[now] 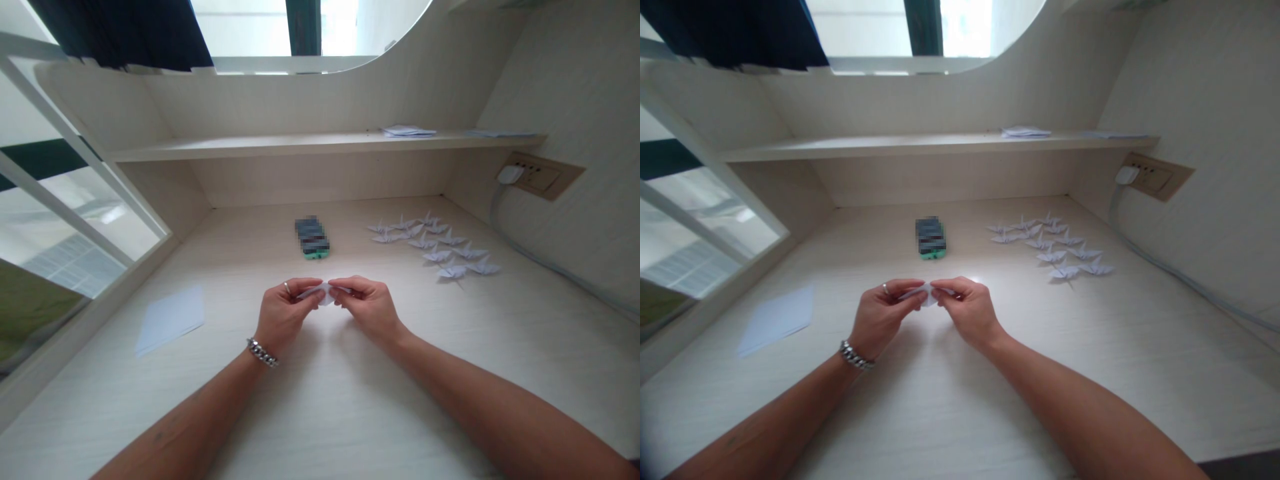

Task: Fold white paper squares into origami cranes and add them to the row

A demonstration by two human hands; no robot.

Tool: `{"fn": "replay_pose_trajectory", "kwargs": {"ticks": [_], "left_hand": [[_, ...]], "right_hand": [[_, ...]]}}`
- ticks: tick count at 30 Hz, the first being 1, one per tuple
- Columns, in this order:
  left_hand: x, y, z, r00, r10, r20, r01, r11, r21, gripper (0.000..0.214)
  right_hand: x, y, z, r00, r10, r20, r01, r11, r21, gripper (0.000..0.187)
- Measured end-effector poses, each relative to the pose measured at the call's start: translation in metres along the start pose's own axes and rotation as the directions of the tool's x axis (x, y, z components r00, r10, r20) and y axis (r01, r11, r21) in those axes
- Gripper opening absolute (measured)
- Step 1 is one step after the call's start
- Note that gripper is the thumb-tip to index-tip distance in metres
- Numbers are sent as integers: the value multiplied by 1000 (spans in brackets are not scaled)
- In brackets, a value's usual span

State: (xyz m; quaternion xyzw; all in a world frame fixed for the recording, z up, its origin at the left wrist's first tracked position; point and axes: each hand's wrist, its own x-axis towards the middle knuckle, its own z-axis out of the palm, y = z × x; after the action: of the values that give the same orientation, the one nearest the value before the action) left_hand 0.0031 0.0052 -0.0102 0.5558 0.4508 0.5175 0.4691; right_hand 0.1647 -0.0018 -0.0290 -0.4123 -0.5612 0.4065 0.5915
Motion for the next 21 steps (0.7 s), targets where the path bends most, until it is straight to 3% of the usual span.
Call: {"fn": "replay_pose_trajectory", "kwargs": {"ticks": [6, 14, 21], "left_hand": [[0, -3, -2, 999, 49, 7, -49, 999, 23, 18], [-2, -2, -2, 996, 80, 45, -82, 996, 39, 15], [-3, 2, -1, 997, 42, 69, -49, 993, 108, 16]], "right_hand": [[1, 3, -2, 999, -32, 28, 31, 999, 22, 11], [3, -1, -2, 985, 126, 114, -141, 981, 131, 15], [3, -2, -3, 973, 171, 156, -182, 982, 59, 14]]}}
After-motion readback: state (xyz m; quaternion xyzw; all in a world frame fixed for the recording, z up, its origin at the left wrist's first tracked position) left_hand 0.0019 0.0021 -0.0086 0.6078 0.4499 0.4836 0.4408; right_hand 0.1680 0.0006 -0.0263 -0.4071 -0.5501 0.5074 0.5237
